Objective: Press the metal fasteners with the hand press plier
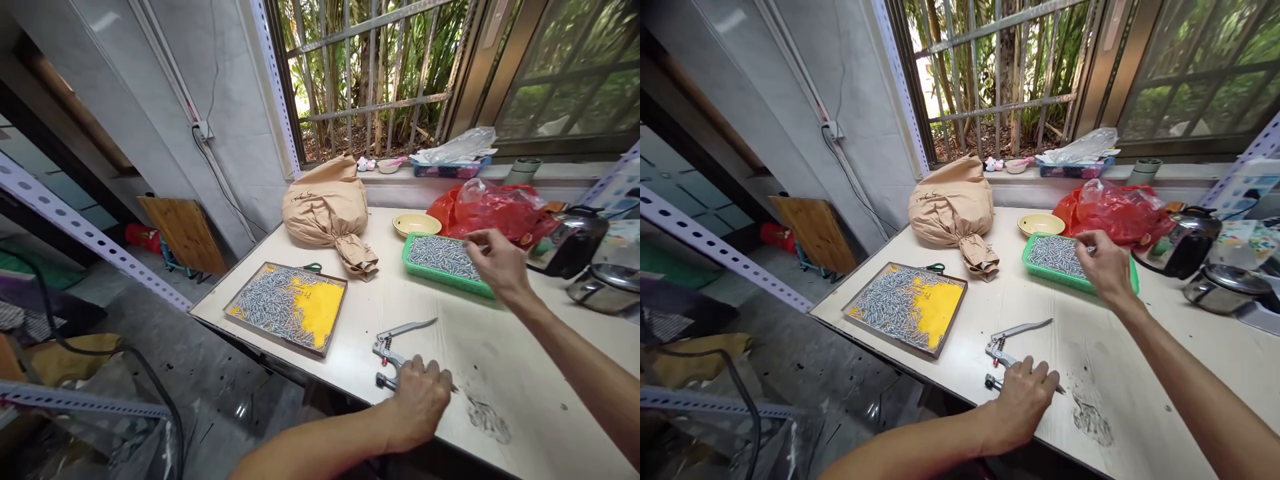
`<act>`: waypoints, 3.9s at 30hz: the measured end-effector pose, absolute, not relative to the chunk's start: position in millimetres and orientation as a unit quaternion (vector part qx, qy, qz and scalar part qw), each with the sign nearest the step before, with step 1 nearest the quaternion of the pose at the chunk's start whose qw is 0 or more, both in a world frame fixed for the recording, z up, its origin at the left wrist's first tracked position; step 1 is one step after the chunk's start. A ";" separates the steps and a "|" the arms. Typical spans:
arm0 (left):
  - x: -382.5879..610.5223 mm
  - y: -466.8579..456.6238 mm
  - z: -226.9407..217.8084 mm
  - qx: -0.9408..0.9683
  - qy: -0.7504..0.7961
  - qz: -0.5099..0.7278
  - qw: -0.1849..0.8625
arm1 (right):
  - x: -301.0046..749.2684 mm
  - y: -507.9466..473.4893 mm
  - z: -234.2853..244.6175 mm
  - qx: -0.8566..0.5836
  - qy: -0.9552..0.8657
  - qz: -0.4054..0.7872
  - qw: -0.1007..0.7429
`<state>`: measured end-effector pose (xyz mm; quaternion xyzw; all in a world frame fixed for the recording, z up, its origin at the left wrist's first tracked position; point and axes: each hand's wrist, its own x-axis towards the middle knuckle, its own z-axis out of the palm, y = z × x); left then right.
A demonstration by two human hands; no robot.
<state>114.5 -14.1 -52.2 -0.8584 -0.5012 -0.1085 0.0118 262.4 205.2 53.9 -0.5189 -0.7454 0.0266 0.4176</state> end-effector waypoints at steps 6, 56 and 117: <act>25.8 13.7 -16.9 -0.737 -0.635 -0.229 -0.026 | 280.2 209.4 6.2 -0.472 -0.824 -0.008 0.313; 16.6 -7.7 -16.7 -0.357 -0.686 -0.275 -0.571 | 251.8 17.8 -33.2 -0.457 -0.877 0.130 0.076; 31.2 -16.9 -12.7 -0.408 -0.718 -0.170 -0.537 | 243.7 93.0 -18.9 -0.336 -0.933 0.131 0.013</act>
